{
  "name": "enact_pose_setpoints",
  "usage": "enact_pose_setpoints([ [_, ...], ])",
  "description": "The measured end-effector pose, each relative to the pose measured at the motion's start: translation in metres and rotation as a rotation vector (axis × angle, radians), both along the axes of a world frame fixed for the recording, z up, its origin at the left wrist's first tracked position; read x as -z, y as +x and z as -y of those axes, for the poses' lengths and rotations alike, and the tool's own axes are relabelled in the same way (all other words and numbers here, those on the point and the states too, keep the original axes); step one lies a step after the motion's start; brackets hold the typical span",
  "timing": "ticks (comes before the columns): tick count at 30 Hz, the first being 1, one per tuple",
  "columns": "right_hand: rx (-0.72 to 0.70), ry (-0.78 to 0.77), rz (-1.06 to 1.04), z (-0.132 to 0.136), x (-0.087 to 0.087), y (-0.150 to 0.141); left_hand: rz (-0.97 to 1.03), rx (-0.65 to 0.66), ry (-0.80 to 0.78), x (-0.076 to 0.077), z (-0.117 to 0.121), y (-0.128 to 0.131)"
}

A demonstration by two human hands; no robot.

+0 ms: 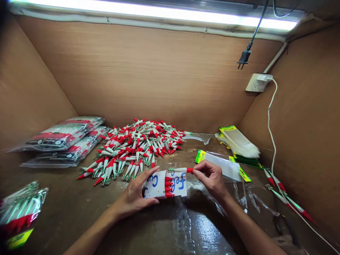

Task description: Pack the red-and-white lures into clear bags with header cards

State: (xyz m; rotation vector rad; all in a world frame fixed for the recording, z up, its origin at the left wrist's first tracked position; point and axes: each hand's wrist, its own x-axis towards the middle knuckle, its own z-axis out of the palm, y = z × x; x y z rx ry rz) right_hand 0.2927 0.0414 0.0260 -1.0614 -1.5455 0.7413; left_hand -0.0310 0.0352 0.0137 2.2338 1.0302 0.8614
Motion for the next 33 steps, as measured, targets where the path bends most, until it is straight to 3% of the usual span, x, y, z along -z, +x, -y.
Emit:
enact_pose_setpoints([
  [6,0.004,-0.054,-0.058,-0.002,0.001,0.001,0.000,-0.006,-0.004,-0.001,0.000,0.000],
  [12,-0.040,-0.085,0.026,-0.003,0.000,0.000,0.000,-0.001,0.010,-0.003,0.001,0.000],
  [21,-0.035,0.023,0.242,0.008,0.008,-0.040,-0.047,0.084,-0.005,-0.005,0.007,0.007],
  [24,-0.047,-0.046,0.200,0.008,0.015,-0.048,-0.073,0.100,0.010,-0.001,0.009,0.012],
  [29,-0.059,-0.276,-0.038,-0.002,0.033,-0.048,-0.067,-0.025,0.066,0.004,0.010,0.019],
  [33,-0.257,-0.527,-0.223,-0.005,0.040,-0.049,-0.037,-0.077,0.085,0.004,0.011,0.022],
])
